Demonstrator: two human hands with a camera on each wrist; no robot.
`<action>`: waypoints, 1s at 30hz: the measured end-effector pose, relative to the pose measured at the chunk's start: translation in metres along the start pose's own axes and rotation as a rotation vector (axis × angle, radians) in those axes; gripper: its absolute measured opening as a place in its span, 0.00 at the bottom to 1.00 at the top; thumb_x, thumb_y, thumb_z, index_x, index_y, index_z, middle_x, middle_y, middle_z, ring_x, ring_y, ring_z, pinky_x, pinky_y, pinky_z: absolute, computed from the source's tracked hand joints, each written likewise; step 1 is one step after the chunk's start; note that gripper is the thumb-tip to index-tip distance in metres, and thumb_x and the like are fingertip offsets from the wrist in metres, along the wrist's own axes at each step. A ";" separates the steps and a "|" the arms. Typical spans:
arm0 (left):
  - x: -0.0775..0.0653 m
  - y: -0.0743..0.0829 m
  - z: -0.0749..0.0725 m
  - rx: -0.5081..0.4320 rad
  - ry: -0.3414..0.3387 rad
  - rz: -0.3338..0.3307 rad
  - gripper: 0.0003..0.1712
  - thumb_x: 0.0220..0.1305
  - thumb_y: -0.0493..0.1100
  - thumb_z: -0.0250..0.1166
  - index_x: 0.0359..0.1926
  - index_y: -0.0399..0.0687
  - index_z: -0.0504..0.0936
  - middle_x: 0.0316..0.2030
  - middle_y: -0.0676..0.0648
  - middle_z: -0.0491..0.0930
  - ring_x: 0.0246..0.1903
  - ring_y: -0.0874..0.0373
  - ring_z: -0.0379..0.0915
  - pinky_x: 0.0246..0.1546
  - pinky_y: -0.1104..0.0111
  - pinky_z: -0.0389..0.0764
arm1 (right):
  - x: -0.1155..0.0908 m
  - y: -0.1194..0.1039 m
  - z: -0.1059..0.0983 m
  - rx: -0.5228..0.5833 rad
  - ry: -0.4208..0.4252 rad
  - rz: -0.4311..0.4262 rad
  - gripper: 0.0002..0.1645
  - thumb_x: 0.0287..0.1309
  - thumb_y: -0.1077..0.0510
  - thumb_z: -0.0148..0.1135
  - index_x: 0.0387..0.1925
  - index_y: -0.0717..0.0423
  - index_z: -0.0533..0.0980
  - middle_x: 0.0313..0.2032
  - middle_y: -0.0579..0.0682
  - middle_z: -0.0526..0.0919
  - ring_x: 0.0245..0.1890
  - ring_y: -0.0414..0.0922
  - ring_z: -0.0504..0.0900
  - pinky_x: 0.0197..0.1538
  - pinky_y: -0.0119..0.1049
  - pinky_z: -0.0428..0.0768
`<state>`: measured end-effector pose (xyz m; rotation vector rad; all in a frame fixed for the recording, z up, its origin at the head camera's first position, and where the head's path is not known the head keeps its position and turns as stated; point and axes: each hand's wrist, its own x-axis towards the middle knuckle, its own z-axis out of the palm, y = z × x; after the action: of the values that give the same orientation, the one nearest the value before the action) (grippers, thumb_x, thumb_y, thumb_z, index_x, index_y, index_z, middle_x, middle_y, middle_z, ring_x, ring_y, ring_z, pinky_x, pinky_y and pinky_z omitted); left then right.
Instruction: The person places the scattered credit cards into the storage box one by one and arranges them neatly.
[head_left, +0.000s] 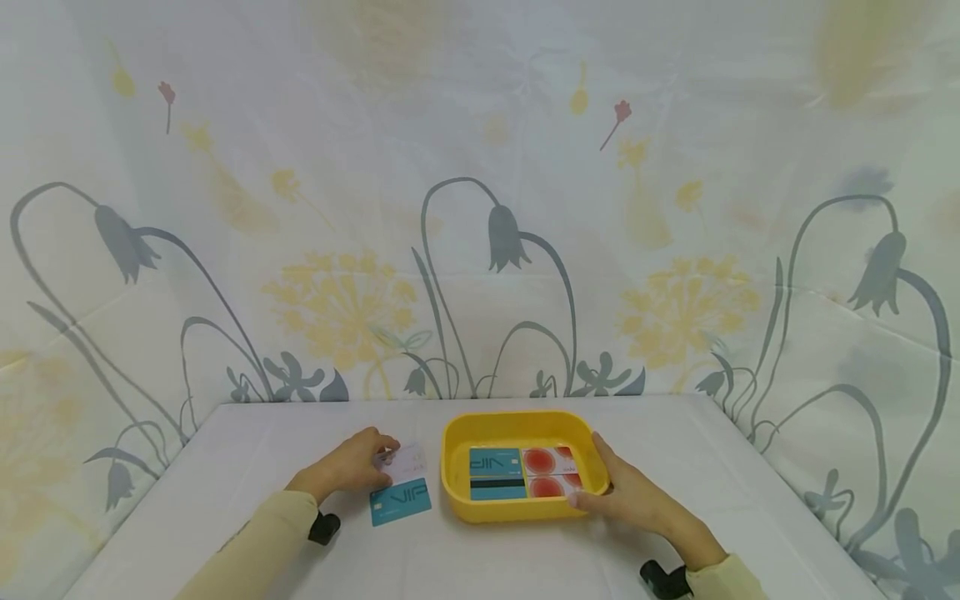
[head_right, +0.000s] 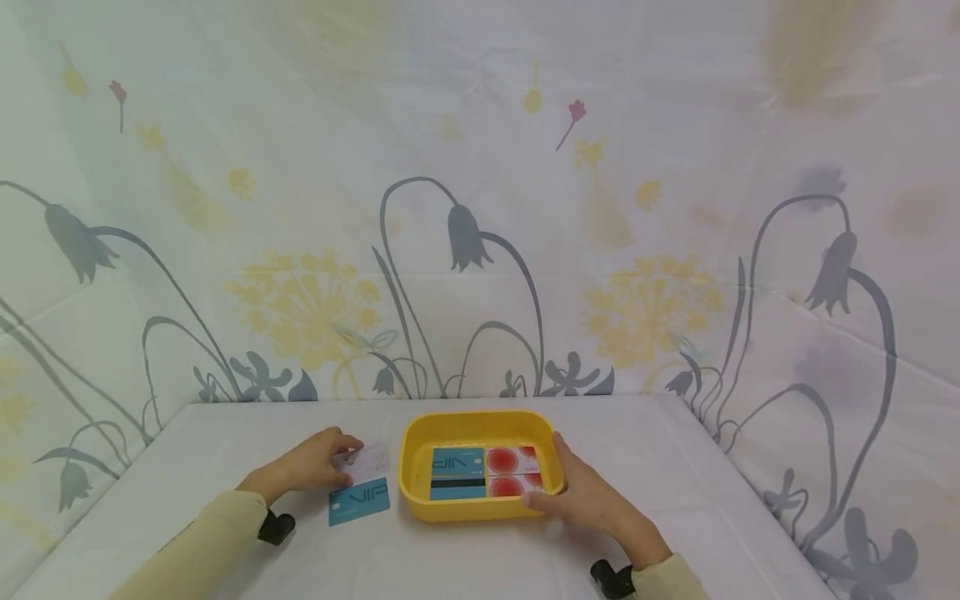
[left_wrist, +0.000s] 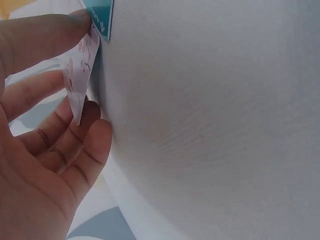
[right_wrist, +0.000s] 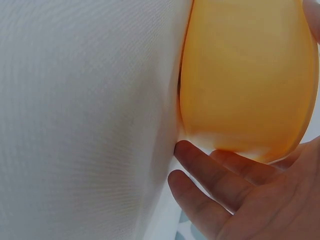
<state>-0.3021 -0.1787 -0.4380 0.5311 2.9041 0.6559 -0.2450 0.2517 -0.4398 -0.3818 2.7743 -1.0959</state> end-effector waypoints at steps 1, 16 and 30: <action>0.000 0.000 0.000 0.006 0.000 0.007 0.29 0.47 0.41 0.75 0.53 0.42 0.80 0.39 0.48 0.71 0.40 0.54 0.68 0.51 0.54 0.71 | 0.000 0.000 0.000 0.000 0.001 0.004 0.67 0.48 0.34 0.67 0.75 0.53 0.38 0.71 0.59 0.52 0.57 0.52 0.67 0.60 0.55 0.68; -0.001 0.001 0.002 -0.018 0.009 0.044 0.32 0.46 0.43 0.76 0.54 0.38 0.79 0.36 0.49 0.67 0.35 0.57 0.63 0.42 0.61 0.70 | 0.001 0.001 0.000 0.005 0.007 -0.009 0.67 0.47 0.34 0.67 0.75 0.51 0.38 0.71 0.56 0.54 0.56 0.51 0.67 0.60 0.55 0.68; 0.001 -0.001 0.005 0.045 0.042 0.053 0.30 0.45 0.46 0.77 0.52 0.44 0.81 0.37 0.52 0.71 0.38 0.57 0.62 0.43 0.61 0.71 | 0.004 0.002 0.001 0.033 0.008 -0.057 0.61 0.47 0.36 0.69 0.74 0.46 0.44 0.61 0.51 0.69 0.49 0.48 0.72 0.58 0.56 0.69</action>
<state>-0.3028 -0.1774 -0.4426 0.6096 2.9592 0.6169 -0.2492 0.2511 -0.4416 -0.4567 2.7647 -1.1569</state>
